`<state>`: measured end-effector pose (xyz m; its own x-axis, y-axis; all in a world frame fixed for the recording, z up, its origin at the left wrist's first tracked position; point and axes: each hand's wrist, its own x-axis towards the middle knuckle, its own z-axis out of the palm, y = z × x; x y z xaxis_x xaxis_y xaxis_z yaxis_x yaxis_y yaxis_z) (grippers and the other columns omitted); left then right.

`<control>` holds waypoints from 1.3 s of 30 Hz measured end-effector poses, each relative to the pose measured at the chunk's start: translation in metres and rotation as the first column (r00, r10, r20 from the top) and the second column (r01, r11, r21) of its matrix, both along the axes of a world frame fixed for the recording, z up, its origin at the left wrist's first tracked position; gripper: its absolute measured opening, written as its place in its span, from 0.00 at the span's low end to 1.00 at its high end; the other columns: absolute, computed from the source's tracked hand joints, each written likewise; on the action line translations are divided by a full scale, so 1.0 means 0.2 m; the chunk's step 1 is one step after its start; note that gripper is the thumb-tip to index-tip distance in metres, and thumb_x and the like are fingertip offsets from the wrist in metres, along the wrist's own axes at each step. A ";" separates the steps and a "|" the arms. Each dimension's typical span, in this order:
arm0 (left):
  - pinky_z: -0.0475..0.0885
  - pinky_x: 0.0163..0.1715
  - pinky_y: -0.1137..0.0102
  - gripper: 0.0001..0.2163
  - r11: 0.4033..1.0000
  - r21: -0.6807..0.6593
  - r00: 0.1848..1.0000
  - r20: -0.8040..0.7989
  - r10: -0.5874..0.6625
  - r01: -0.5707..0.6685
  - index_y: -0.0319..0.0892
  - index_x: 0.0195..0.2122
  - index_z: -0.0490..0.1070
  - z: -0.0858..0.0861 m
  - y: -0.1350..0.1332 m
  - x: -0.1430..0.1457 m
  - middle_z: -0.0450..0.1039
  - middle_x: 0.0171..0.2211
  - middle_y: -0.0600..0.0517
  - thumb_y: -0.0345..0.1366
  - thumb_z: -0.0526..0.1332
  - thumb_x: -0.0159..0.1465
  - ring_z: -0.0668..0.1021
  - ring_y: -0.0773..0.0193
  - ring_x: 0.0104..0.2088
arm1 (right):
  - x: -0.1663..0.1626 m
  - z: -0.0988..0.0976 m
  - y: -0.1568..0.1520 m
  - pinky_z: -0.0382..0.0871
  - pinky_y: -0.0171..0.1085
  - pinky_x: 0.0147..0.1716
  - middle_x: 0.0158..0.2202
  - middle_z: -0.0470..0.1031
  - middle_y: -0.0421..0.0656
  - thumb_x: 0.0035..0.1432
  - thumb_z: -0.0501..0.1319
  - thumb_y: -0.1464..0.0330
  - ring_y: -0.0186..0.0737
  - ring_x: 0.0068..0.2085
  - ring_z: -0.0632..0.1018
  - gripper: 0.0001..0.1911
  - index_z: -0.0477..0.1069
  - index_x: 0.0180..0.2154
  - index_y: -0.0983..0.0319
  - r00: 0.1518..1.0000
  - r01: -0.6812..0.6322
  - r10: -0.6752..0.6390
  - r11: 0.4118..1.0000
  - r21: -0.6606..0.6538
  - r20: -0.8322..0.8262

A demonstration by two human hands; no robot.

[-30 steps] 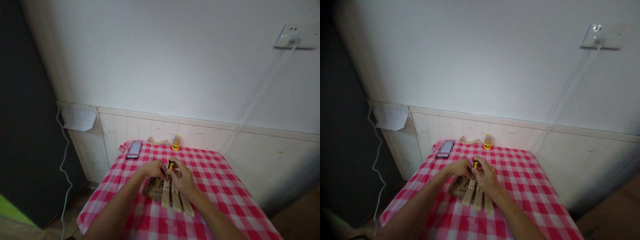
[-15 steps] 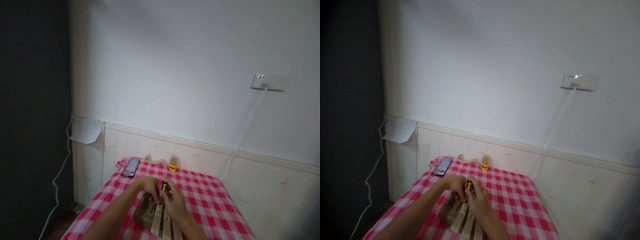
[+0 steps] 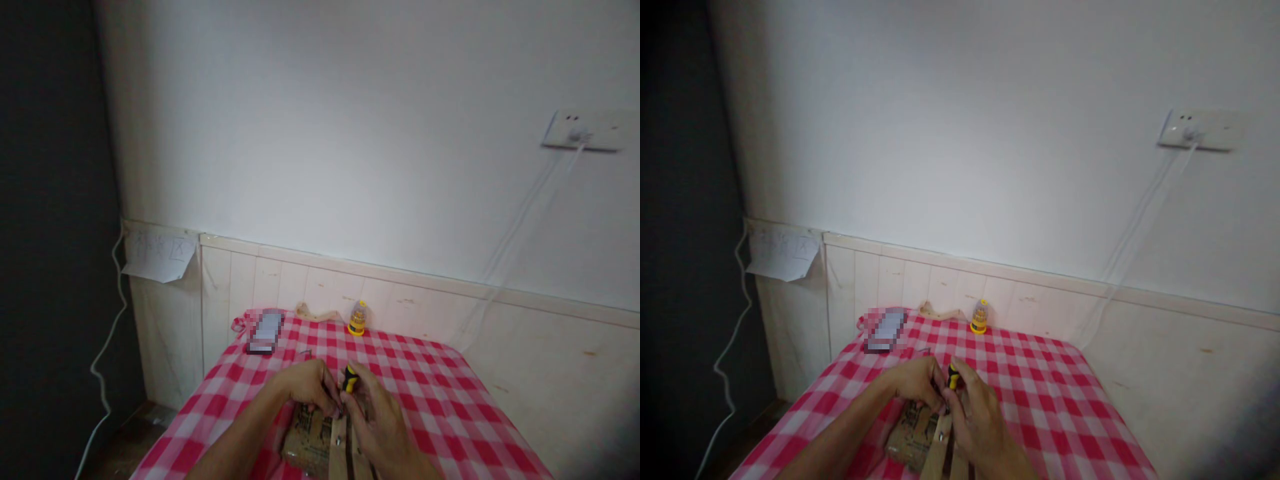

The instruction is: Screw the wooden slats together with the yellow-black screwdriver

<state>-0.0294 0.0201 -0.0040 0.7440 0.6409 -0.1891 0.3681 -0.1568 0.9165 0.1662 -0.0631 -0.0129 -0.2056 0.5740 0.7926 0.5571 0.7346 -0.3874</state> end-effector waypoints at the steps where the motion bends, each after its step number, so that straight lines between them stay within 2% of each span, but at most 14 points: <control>1: 0.61 0.18 0.76 0.13 1.000 0.016 1.000 0.007 0.008 -0.008 0.44 0.32 0.85 0.00 -0.01 0.00 0.75 0.20 0.57 0.41 0.74 0.45 0.66 0.72 0.17 | -0.01 0.01 0.00 0.85 0.46 0.44 0.50 0.82 0.50 0.66 0.60 0.71 0.50 0.46 0.86 0.25 0.64 0.63 0.54 0.999 -0.035 0.033 0.998 -0.059 -0.029; 4: 0.60 0.18 0.75 0.13 1.000 0.020 1.000 0.006 -0.007 0.007 0.43 0.32 0.85 0.00 -0.02 0.01 0.74 0.20 0.56 0.40 0.72 0.46 0.67 0.71 0.18 | -0.03 0.05 0.00 0.84 0.42 0.42 0.46 0.83 0.48 0.65 0.59 0.73 0.45 0.44 0.86 0.25 0.64 0.62 0.55 0.986 -0.128 0.103 0.971 -0.200 -0.129; 8: 0.60 0.19 0.75 0.14 1.000 0.002 1.000 0.003 -0.005 0.005 0.42 0.32 0.85 0.02 -0.03 0.01 0.74 0.20 0.56 0.41 0.73 0.44 0.67 0.70 0.19 | -0.04 0.09 0.00 0.84 0.40 0.40 0.43 0.83 0.47 0.63 0.61 0.74 0.43 0.41 0.86 0.25 0.66 0.60 0.56 0.968 -0.168 0.110 0.951 -0.258 -0.224; 15: 0.60 0.20 0.73 0.16 1.000 0.029 0.998 -0.057 0.002 0.000 0.40 0.30 0.84 0.02 -0.02 0.01 0.71 0.19 0.57 0.43 0.74 0.42 0.66 0.70 0.19 | -0.05 0.07 0.01 0.83 0.38 0.38 0.41 0.83 0.44 0.60 0.64 0.74 0.41 0.37 0.85 0.24 0.69 0.58 0.55 0.965 -0.174 0.115 0.953 -0.250 -0.235; 21: 0.58 0.20 0.73 0.14 1.000 0.019 0.998 -0.066 0.012 -0.010 0.38 0.26 0.82 0.00 -0.01 0.02 0.67 0.16 0.58 0.42 0.73 0.42 0.66 0.70 0.19 | -0.04 0.05 0.02 0.82 0.41 0.40 0.43 0.83 0.46 0.58 0.68 0.72 0.45 0.40 0.85 0.25 0.70 0.56 0.56 0.987 -0.056 0.022 0.975 -0.215 -0.159; 25: 0.57 0.19 0.73 0.15 1.000 0.002 0.995 -0.101 0.023 -0.023 0.38 0.29 0.83 0.04 -0.03 0.02 0.67 0.16 0.58 0.42 0.73 0.42 0.65 0.70 0.19 | -0.03 0.07 0.00 0.82 0.40 0.39 0.43 0.82 0.45 0.61 0.65 0.73 0.43 0.39 0.85 0.25 0.67 0.59 0.56 0.992 -0.074 0.057 0.985 -0.154 -0.109; 31: 0.57 0.19 0.73 0.15 1.000 0.002 0.996 -0.085 0.029 -0.029 0.39 0.30 0.84 0.04 -0.04 0.02 0.67 0.16 0.58 0.42 0.72 0.43 0.64 0.70 0.19 | -0.02 0.08 -0.04 0.82 0.45 0.45 0.50 0.80 0.50 0.62 0.59 0.76 0.48 0.47 0.84 0.28 0.63 0.62 0.55 0.999 -0.041 0.040 0.997 -0.065 -0.010; 39: 0.56 0.21 0.73 0.14 1.000 0.008 0.997 -0.067 0.029 -0.029 0.38 0.29 0.83 0.04 -0.03 0.02 0.68 0.17 0.58 0.40 0.71 0.42 0.63 0.71 0.20 | -0.03 0.09 -0.04 0.81 0.45 0.45 0.49 0.81 0.48 0.62 0.59 0.76 0.46 0.45 0.84 0.26 0.63 0.61 0.55 0.997 -0.060 0.052 0.987 -0.148 -0.052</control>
